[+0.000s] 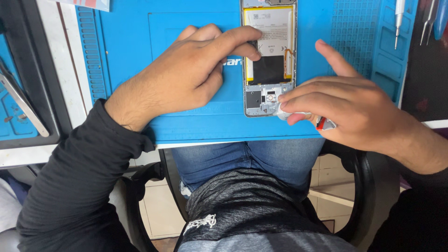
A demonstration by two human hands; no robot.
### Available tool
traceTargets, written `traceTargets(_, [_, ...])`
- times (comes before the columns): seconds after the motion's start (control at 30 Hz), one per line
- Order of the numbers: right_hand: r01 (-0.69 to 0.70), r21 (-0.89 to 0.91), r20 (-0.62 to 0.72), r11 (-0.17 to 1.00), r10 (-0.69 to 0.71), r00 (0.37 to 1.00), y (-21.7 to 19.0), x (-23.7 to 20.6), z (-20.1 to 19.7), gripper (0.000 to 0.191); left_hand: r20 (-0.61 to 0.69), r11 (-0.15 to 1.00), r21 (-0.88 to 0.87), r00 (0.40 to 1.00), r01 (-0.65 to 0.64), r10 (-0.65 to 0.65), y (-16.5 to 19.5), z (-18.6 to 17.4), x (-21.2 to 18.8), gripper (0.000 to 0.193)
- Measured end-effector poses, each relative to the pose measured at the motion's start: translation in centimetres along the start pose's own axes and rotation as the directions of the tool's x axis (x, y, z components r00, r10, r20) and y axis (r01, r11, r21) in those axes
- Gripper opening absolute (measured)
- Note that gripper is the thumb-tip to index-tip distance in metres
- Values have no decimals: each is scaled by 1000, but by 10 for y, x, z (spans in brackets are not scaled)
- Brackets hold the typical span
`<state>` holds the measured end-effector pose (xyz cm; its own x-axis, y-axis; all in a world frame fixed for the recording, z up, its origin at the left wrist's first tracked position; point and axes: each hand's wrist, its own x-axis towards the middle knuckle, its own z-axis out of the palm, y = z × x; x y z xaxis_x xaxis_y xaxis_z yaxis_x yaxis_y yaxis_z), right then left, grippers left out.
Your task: The person uses a screwdriver to remove screws from a disassembled smartphone placed on a blue mat. Then they apply adhesive from a tube along the inner frame of the phone chassis.
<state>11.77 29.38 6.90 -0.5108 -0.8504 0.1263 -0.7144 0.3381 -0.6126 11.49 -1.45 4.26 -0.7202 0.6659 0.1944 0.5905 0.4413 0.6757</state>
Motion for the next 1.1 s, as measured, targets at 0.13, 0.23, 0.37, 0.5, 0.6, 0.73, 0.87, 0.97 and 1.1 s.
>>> traceTargets(0.13, [4, -22, 4, 1000, -4, 1000, 1, -2, -1, 30, -1, 1000, 1, 1000, -7, 7, 0, -1, -1, 71])
traceTargets(0.23, [11, -38, 12, 999, -11, 1000, 1, -3, -2, 31, 3, 1000, 3, 1000, -5, 5, 0, 0, 0, 70])
traceTargets(0.37, [1, -54, 7, 999, -1, 1000, 1, -4, -4, 31, 6, 1000, -1, 1000, 1, -1, 1, -1, 0, 70])
traceTargets(0.5, [-1, -71, 19, 997, 2, 1000, 1, -5, -7, 34, 7, 1000, -12, 1000, 0, 0, 1, -2, 0, 70])
traceTargets(0.6, [-12, -83, 26, 996, 15, 1000, 1, -7, -9, 34, 6, 1000, -12, 1000, -7, 7, 1, -2, 0, 69])
traceTargets(0.73, [-23, -109, 47, 994, 28, 998, 1, -10, -11, 32, 14, 1000, -9, 1000, 7, -7, 2, -3, 0, 69])
traceTargets(0.87, [-20, -104, 54, 994, 25, 998, 2, -13, -11, 30, 27, 1000, -11, 999, 27, -26, 3, -4, 0, 68])
traceTargets(0.97, [-20, -104, 48, 994, 25, 999, 4, -14, -12, 30, 18, 1000, -20, 1000, 11, -11, 3, -4, 0, 68])
traceTargets(1.1, [-25, -111, 62, 993, 32, 998, 4, -16, -14, 32, 22, 1000, -13, 1000, 9, -9, 3, -4, 0, 68])
